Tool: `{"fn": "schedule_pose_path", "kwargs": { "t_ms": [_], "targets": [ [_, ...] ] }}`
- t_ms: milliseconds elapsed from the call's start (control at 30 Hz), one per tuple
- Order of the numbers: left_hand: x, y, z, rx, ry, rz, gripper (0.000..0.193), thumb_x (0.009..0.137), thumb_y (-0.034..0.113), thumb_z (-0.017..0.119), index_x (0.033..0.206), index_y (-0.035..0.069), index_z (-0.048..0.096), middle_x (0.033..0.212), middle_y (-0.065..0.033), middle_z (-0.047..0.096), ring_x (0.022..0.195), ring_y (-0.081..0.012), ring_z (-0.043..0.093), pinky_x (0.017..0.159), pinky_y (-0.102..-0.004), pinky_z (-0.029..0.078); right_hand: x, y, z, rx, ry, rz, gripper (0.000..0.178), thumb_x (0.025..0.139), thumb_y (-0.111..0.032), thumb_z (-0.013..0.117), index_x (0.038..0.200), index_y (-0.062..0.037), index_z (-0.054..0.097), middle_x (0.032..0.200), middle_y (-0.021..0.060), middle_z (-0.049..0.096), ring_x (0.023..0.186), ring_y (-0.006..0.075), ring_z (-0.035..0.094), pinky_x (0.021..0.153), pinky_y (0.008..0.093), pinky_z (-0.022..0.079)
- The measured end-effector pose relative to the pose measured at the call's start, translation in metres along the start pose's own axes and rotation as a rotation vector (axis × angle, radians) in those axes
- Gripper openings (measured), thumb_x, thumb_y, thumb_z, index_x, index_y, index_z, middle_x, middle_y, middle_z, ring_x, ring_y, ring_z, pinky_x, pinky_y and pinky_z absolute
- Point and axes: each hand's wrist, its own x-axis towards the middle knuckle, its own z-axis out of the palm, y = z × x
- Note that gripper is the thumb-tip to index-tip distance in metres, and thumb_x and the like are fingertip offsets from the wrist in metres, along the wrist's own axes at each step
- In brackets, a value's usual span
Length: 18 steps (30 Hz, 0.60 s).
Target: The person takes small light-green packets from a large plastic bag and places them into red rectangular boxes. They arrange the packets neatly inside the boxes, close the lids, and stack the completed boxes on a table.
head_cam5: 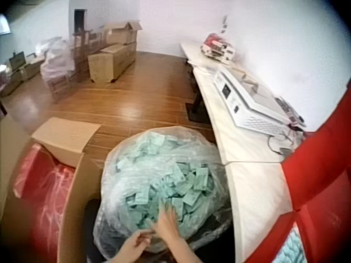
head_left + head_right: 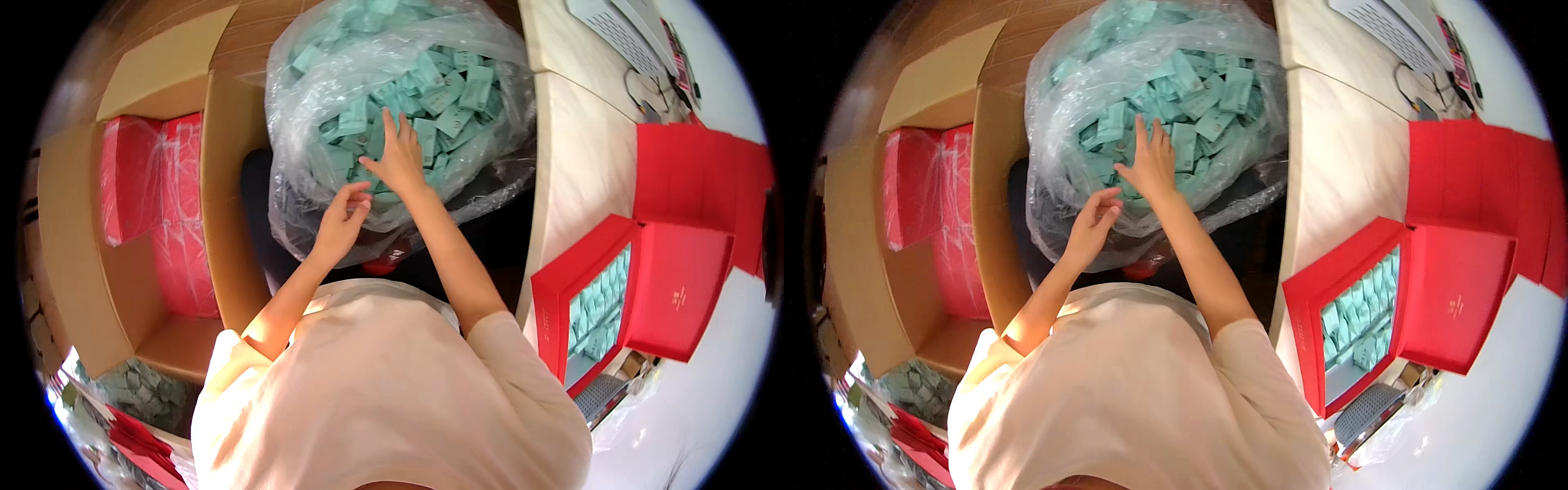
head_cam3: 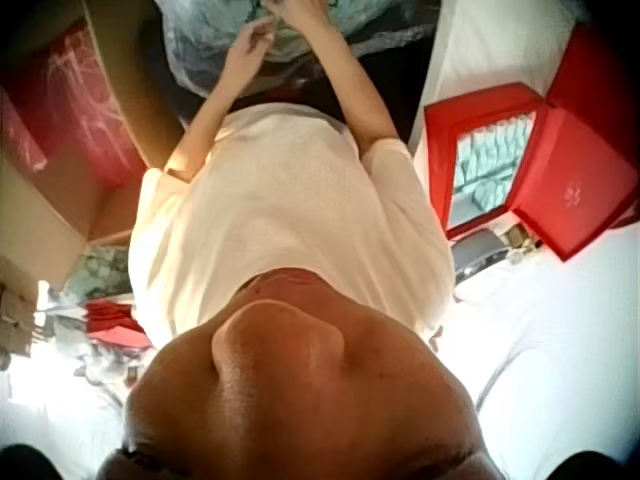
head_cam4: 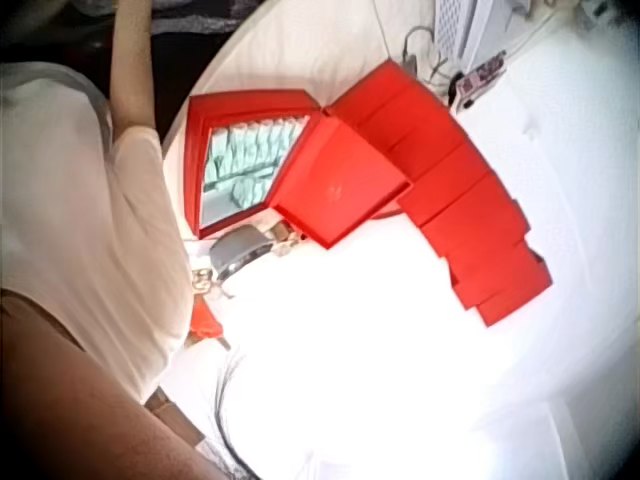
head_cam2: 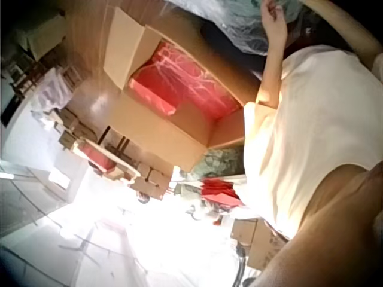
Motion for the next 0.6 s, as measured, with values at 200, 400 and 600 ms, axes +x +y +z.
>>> {"fn": "schedule_pose_path", "kwargs": {
  "t_ms": [200, 400, 600],
  "targets": [
    [0.006, -0.022, -0.035, -0.125, 0.12, -0.038, 0.031, 0.093, 0.012, 0.052, 0.123, 0.005, 0.051, 0.107, -0.0055, 0.059, 0.094, -0.0123, 0.054, 0.082, -0.0262, 0.044, 0.052, -0.011, 0.045, -0.184, 0.018, -0.218, 0.067, 0.077, -0.011, 0.069, 0.137, -0.013, 0.041, 0.14, 0.0249, 0.036, 0.114, 0.0393, 0.05, 0.085, 0.0428, 0.049],
    [0.027, -0.013, -0.028, -0.408, 0.167, -0.259, 0.032, 0.095, 0.021, 0.051, 0.123, 0.006, 0.051, 0.109, -0.0061, 0.058, 0.099, -0.0139, 0.055, 0.086, -0.0282, 0.043, 0.041, 0.016, 0.031, 0.13, 0.199, 0.013, 0.026, 0.088, -0.014, 0.057, 0.113, -0.0098, 0.063, 0.098, 0.0142, 0.066, 0.083, 0.0289, 0.062, 0.072, 0.0329, 0.05],
    [0.06, -0.004, -0.019, -0.422, 0.194, -0.095, 0.05, 0.094, 0.033, 0.054, 0.134, 0.006, 0.04, 0.124, -0.0104, 0.052, 0.115, -0.0188, 0.049, 0.098, -0.033, 0.037, -0.02, 0.016, -0.032, 1.113, 0.281, 0.442, 0.02, 0.093, -0.013, 0.056, 0.108, -0.001, 0.061, 0.097, 0.0073, 0.066, 0.084, 0.0172, 0.062, 0.076, 0.03, 0.049]
  ]
}}
